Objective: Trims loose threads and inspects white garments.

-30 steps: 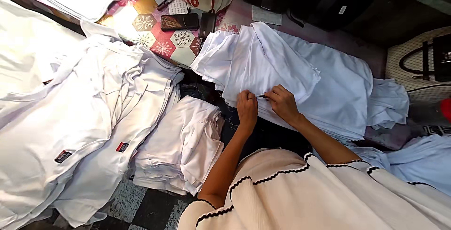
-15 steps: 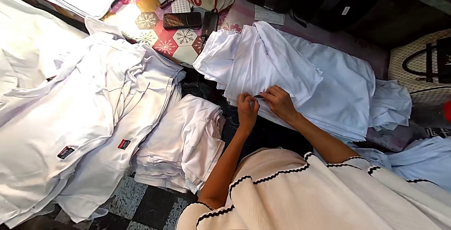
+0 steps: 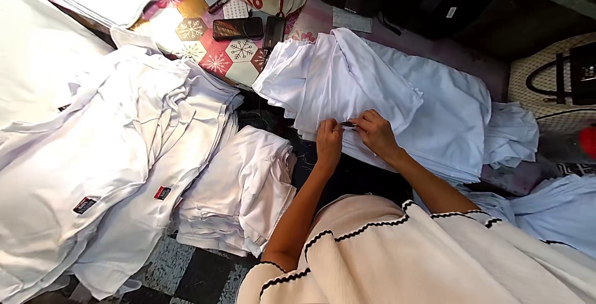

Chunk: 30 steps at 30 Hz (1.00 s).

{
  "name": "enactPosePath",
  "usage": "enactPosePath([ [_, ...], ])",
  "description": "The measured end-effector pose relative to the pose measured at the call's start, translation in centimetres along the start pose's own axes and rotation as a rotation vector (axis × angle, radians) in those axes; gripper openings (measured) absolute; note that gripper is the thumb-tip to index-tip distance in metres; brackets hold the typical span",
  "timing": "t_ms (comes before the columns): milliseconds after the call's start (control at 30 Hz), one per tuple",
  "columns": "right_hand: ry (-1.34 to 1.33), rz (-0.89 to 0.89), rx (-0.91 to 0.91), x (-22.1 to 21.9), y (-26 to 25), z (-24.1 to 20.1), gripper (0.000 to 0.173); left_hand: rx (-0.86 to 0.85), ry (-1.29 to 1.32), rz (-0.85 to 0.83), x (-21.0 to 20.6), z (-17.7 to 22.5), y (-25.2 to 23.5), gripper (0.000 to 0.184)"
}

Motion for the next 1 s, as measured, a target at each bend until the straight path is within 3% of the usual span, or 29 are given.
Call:
enactPosePath([
  [100,0.005,-0.012,0.003,0.0,0.6,0.4,0.015,-0.044,0.055,0.041,-0.8,-0.8,0.2,0.007],
  [200,0.016,-0.029,0.0,0.0,1.5,0.8,0.017,0.057,0.196,-0.001,-0.2,-1.6,0.7,0.003],
  [367,-0.058,-0.041,-0.11,0.9,1.7,1.8,0.02,0.354,0.188,-0.24,2.1,-0.2,0.8,0.014],
  [467,-0.091,-0.047,-0.175,0.7,1.7,2.1,0.022,0.24,0.148,-0.161,1.1,0.6,0.2,0.031],
  [567,-0.089,-0.04,-0.199,0.8,1.6,1.9,0.023,-0.002,0.078,-0.077,-0.9,-0.9,0.7,0.012],
  [600,-0.087,-0.04,-0.201,0.9,1.6,2.1,0.023,0.015,0.058,-0.166,-0.6,-1.1,0.9,0.012],
  [633,-0.085,-0.046,-0.203,1.0,1.7,2.2,0.023,0.122,0.021,-0.359,0.3,-0.9,1.2,0.014],
  [700,-0.08,-0.06,-0.202,1.3,2.0,2.5,0.023,0.445,-0.091,-0.9,2.4,-0.4,1.8,0.022],
  [733,-0.073,-0.06,-0.193,1.4,2.1,2.5,0.023,0.534,-0.13,-1.054,3.2,0.2,2.0,0.026],
  [767,-0.063,-0.056,-0.178,1.4,2.2,2.4,0.023,0.556,-0.131,-1.039,3.9,1.1,1.8,0.027],
  [833,-0.031,-0.039,-0.132,1.2,1.9,1.8,0.022,0.459,-0.054,-0.643,4.2,2.1,1.0,0.024],
  [900,-0.006,-0.029,-0.09,0.8,1.6,1.0,0.021,0.234,0.018,-0.237,2.6,1.5,0.3,0.016],
  [1000,0.033,-0.034,-0.044,0.3,1.5,0.3,0.019,0.002,0.026,-0.029,-0.3,-0.8,0.2,0.009],
])
Point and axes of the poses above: each hand's wrist, its own y-axis away from the middle knuckle, its own x-axis out of the back of the hand, z = x × y, the point moved 4 cm from there along -y, towards the middle knuckle, and after that the axes turned 9 degrees about y, right-handed, at the moved point
